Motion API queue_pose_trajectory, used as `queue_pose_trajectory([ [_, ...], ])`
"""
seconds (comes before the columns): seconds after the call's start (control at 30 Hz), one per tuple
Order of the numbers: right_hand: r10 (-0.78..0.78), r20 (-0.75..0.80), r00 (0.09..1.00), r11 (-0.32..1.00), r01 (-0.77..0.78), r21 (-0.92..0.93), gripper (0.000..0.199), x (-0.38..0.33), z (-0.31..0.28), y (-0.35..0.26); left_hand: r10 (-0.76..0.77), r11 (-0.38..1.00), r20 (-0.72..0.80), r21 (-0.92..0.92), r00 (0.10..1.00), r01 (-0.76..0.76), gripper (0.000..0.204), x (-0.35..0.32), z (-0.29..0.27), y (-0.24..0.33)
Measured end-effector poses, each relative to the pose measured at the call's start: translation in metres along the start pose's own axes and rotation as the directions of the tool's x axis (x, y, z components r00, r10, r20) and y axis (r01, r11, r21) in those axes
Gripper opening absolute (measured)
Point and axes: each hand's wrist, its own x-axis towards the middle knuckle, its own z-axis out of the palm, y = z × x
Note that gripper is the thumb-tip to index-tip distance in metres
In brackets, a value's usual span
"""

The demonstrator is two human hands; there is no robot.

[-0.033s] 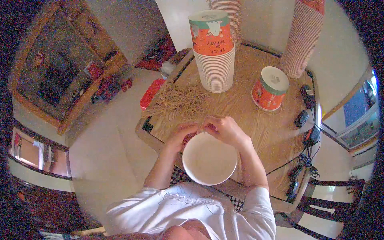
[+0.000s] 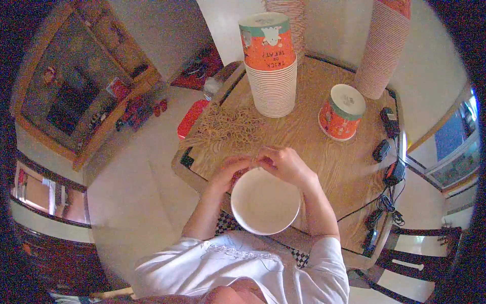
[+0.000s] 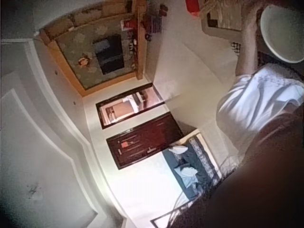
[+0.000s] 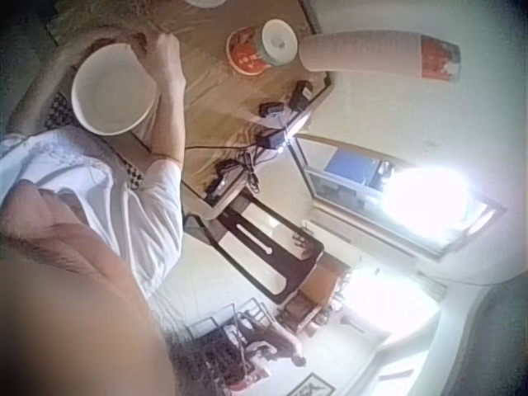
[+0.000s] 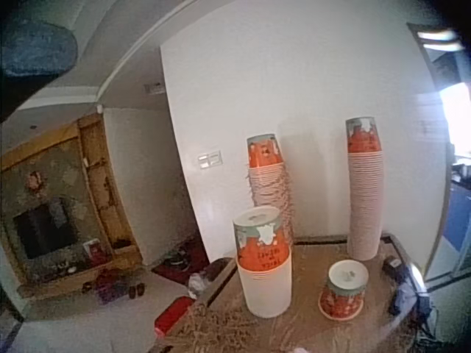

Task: Attaching a string handle to a small white bucket on a table with other packaging materials.

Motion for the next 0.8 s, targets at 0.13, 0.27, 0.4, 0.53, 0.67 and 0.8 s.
queue_pose_trajectory([
  [0.13, -0.001, 0.003, 1.0, 1.0, 0.001, 0.017, 0.009, 0.0012, -0.0011, -0.0029, 0.033, 0.997, -0.001, 0.067, 0.999, -0.033, 0.015, 0.0012, -0.0026, -0.0017],
  [0.27, -0.014, -0.006, 1.0, 1.0, 0.015, 0.018, 0.009, 0.0012, -0.0021, -0.0046, 0.038, 0.986, -0.007, 0.161, 0.999, -0.036, 0.018, 0.002, -0.0004, 0.0009],
  [0.4, -0.029, -0.009, 1.0, 0.999, 0.029, 0.015, 0.01, 0.0012, -0.0015, -0.0031, 0.045, 0.987, -0.012, 0.152, 0.999, -0.043, 0.018, 0.0028, 0.0009, 0.0001],
  [0.53, -0.02, -0.013, 1.0, 1.0, 0.02, 0.017, 0.01, 0.0011, -0.0014, -0.0042, 0.061, 0.985, 0.001, 0.164, 0.998, -0.06, 0.017, 0.0044, 0.0018, 0.0001],
  [0.67, -0.024, -0.023, 0.999, 0.999, 0.025, 0.027, 0.011, 0.0004, -0.0008, -0.0016, 0.073, 0.983, 0.009, 0.17, 0.997, -0.073, 0.016, 0.0044, 0.0019, 0.0006],
  [0.8, -0.012, 0.006, 1.0, 1.0, 0.012, 0.019, 0.009, 0.0022, -0.0025, -0.004, 0.106, 0.963, -0.012, 0.25, 0.994, -0.099, 0.016, 0.0061, 0.0003, -0.0009],
])
